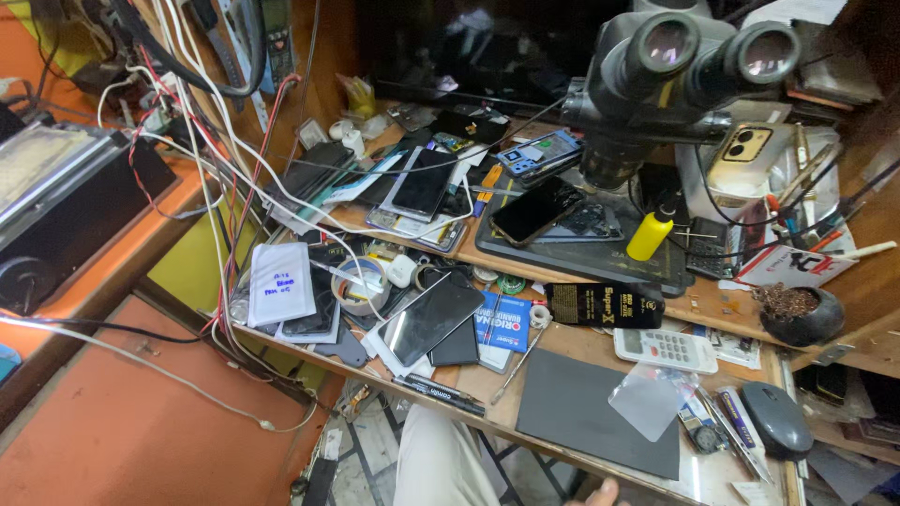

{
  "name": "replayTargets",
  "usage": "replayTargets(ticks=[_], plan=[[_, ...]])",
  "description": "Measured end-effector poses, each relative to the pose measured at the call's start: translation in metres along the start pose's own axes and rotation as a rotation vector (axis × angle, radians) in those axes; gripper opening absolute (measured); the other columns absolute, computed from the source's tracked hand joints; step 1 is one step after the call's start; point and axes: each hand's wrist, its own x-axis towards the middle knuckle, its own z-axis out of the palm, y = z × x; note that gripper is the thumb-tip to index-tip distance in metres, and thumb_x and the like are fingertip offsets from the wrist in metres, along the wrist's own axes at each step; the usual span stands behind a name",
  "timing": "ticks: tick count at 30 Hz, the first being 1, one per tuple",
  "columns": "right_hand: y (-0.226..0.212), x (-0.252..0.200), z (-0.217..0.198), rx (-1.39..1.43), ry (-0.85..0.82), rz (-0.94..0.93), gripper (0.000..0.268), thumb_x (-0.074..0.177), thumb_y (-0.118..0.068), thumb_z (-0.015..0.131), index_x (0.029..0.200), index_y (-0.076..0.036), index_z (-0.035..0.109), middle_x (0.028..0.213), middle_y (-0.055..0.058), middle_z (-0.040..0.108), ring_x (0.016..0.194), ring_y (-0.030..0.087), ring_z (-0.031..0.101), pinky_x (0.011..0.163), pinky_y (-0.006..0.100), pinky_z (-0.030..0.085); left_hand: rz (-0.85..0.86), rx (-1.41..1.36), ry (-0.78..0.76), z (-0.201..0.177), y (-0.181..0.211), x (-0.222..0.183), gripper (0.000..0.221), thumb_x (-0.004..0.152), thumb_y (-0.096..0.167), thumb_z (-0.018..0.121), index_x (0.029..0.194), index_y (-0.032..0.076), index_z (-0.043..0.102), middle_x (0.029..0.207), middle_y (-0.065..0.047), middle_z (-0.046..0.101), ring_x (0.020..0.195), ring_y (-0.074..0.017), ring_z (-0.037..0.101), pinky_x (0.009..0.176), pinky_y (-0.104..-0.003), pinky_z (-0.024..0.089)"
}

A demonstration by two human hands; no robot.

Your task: The person handles a smartphone, peeling off a protective film and inspecting the screen. They then connect a charging cable to the device and test the display by swiping the screen. Finally, they pick up a phone case and examine it.

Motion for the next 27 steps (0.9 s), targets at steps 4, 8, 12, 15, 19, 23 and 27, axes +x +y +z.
replayTargets(ticks=[4, 8, 12, 15, 19, 23, 27], plan=[[0.005, -0.008, -0.002, 0.014, 0.040, -0.012, 0.072, 0.092, -0.050, 0.066, 0.143, -0.002, 0.049, 0.139, 0.021, 0.051, 0.107, 0.031, 0.064, 0.098, 0.041, 0.051, -0.165, 0.109, 0.184, 0.038, -0.008, -0.006, 0.061, 0.090, 0.026, 0.062, 0.149, 0.014, 0.050, 0.147, -0.027, 0.052, 0.137, -0.0411, 0.052, 0.106, -0.054, 0.041], [0.014, -0.004, -0.016, 0.025, 0.165, -0.011, 0.071, 0.091, -0.050, 0.066, 0.142, -0.003, 0.051, 0.137, 0.020, 0.051, 0.103, 0.029, 0.065, 0.096, 0.041, 0.052, -0.247, 0.206, 0.284, 0.083, -0.015, -0.002, 0.055, 0.097, 0.024, 0.060, 0.150, 0.011, 0.051, 0.144, -0.022, 0.061, 0.132, -0.0352, 0.060, 0.102, -0.048, 0.046], [0.016, 0.008, -0.033, 0.034, 0.315, 0.069, 0.070, 0.090, -0.051, 0.066, 0.140, -0.004, 0.052, 0.134, 0.019, 0.052, 0.099, 0.027, 0.067, 0.095, 0.040, 0.053, -0.125, 0.159, 0.142, 0.025, -0.017, 0.014, 0.054, 0.099, 0.024, 0.059, 0.151, 0.011, 0.050, 0.137, -0.020, 0.060, 0.127, -0.0332, 0.061, 0.103, -0.045, 0.049], [0.015, 0.020, -0.019, 0.058, 0.353, 0.189, 0.069, 0.089, -0.051, 0.067, 0.139, -0.004, 0.053, 0.132, 0.018, 0.053, 0.096, 0.026, 0.068, 0.094, 0.039, 0.054, -0.024, 0.077, -0.036, -0.043, -0.013, 0.036, 0.059, 0.094, 0.027, 0.060, 0.150, 0.012, 0.048, 0.133, -0.022, 0.056, 0.123, -0.0344, 0.057, 0.107, -0.045, 0.049], [0.008, 0.018, -0.001, -0.132, 0.275, 0.381, 0.079, 0.089, -0.026, 0.077, 0.148, 0.007, 0.035, 0.154, 0.026, 0.030, 0.125, 0.037, 0.054, 0.100, 0.042, 0.049, -0.262, -0.063, 0.006, -0.117, -0.002, 0.039, 0.069, 0.082, 0.035, 0.072, 0.145, 0.010, 0.056, 0.135, -0.018, 0.066, 0.122, -0.0339, 0.067, 0.101, -0.044, 0.056], [0.000, 0.016, 0.004, -0.193, 0.366, 0.521, 0.062, 0.092, -0.018, 0.065, 0.145, 0.003, 0.043, 0.153, 0.022, 0.036, 0.105, 0.028, 0.069, 0.084, 0.036, 0.056, -0.573, 0.608, 0.312, -0.187, -0.036, 0.034, 0.050, 0.078, 0.033, 0.083, 0.116, 0.005, 0.070, 0.117, -0.016, 0.071, 0.106, -0.0371, 0.065, 0.092, -0.048, 0.052], [0.003, 0.022, 0.004, -0.126, 0.397, 0.593, 0.054, 0.092, -0.009, 0.062, 0.143, 0.004, 0.047, 0.150, 0.021, 0.041, 0.103, 0.026, 0.070, 0.084, 0.034, 0.056, -0.828, 0.918, 0.171, -0.227, -0.052, 0.021, 0.085, 0.063, 0.036, 0.088, 0.131, -0.004, 0.057, 0.131, -0.020, 0.058, 0.119, -0.0389, 0.052, 0.094, -0.053, 0.043]])
